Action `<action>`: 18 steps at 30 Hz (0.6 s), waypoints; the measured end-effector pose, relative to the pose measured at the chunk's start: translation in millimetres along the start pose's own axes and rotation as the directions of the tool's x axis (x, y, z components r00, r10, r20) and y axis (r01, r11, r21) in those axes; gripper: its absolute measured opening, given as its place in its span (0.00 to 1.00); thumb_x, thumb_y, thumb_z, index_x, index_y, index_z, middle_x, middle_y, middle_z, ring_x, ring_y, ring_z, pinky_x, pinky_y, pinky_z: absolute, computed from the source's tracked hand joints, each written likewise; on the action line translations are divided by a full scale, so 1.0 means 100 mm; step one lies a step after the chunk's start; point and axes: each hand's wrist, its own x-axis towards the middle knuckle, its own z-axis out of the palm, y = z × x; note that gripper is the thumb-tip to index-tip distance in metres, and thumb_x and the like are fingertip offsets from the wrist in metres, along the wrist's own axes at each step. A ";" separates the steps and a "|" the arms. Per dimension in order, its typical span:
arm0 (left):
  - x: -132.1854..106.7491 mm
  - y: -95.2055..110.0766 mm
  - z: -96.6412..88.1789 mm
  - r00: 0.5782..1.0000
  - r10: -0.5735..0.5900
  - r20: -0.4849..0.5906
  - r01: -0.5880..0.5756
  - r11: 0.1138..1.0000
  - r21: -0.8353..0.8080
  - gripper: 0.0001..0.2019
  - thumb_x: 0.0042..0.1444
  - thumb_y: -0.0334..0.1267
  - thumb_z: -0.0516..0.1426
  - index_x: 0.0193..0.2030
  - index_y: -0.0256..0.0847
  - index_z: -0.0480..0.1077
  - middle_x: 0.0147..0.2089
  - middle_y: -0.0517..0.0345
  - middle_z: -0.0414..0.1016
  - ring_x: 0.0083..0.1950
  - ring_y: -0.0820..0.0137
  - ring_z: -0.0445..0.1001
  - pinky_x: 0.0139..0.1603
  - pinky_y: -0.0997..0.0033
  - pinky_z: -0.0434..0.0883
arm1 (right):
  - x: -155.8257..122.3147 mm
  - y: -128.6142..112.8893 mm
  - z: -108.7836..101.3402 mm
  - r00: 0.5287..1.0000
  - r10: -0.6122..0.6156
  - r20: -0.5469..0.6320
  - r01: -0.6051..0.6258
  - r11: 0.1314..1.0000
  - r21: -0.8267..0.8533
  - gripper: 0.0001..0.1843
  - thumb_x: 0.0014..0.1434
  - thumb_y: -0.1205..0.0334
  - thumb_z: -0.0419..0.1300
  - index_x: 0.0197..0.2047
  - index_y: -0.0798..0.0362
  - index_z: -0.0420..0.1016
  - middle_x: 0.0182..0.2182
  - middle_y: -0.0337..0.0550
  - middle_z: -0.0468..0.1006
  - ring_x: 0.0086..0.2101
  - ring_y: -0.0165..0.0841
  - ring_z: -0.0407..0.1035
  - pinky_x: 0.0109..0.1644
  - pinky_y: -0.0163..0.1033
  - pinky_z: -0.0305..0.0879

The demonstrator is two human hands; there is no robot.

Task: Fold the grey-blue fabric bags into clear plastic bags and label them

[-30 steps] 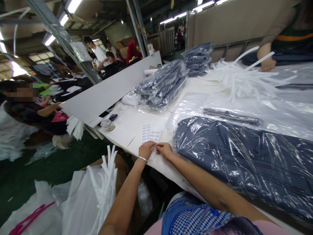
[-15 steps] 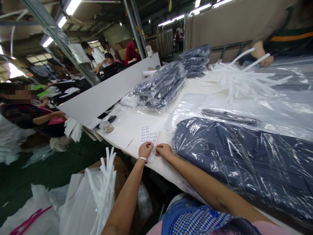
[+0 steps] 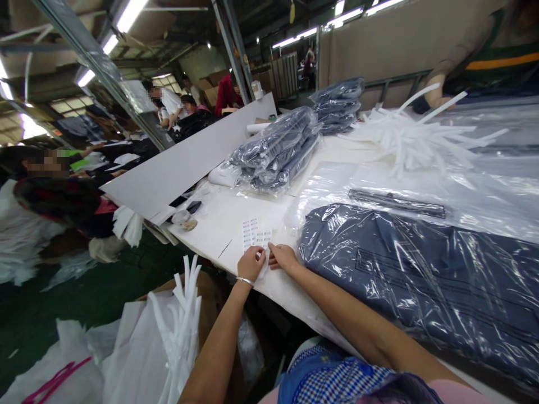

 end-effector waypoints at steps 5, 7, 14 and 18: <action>-0.13 0.04 0.04 0.995 0.091 0.030 -0.094 0.991 0.095 0.08 0.61 0.40 0.53 0.40 0.46 0.73 0.42 0.58 0.76 0.34 0.73 0.72 0.33 0.75 0.63 | 0.16 0.00 0.00 0.998 0.067 0.011 -0.066 0.993 -0.094 0.16 0.62 0.52 0.61 0.35 0.59 0.73 0.23 0.41 0.75 0.21 0.29 0.71 0.23 0.34 0.71; -0.15 0.03 0.07 0.995 0.096 0.033 -0.099 0.989 0.114 0.07 0.61 0.40 0.54 0.40 0.46 0.73 0.42 0.58 0.76 0.34 0.73 0.71 0.32 0.75 0.62 | 0.18 0.02 0.00 0.995 0.098 0.020 -0.095 0.989 -0.114 0.14 0.64 0.55 0.59 0.42 0.58 0.73 0.31 0.41 0.76 0.26 0.28 0.72 0.29 0.35 0.72; -0.11 -0.01 0.14 0.999 0.044 -0.014 -0.042 0.994 0.100 0.03 0.58 0.36 0.56 0.36 0.44 0.72 0.35 0.61 0.74 0.32 0.74 0.71 0.34 0.75 0.64 | 0.19 0.08 0.01 0.991 0.127 0.042 -0.121 0.985 -0.125 0.16 0.65 0.55 0.58 0.51 0.56 0.70 0.44 0.45 0.75 0.38 0.32 0.72 0.40 0.42 0.73; -0.10 -0.02 0.16 0.999 0.024 -0.026 -0.022 0.998 0.065 0.03 0.56 0.35 0.57 0.35 0.43 0.72 0.33 0.62 0.74 0.32 0.74 0.72 0.35 0.74 0.66 | 0.23 0.10 0.00 0.989 0.137 0.052 -0.129 0.983 -0.129 0.17 0.65 0.55 0.58 0.53 0.56 0.70 0.47 0.46 0.74 0.41 0.34 0.72 0.43 0.45 0.73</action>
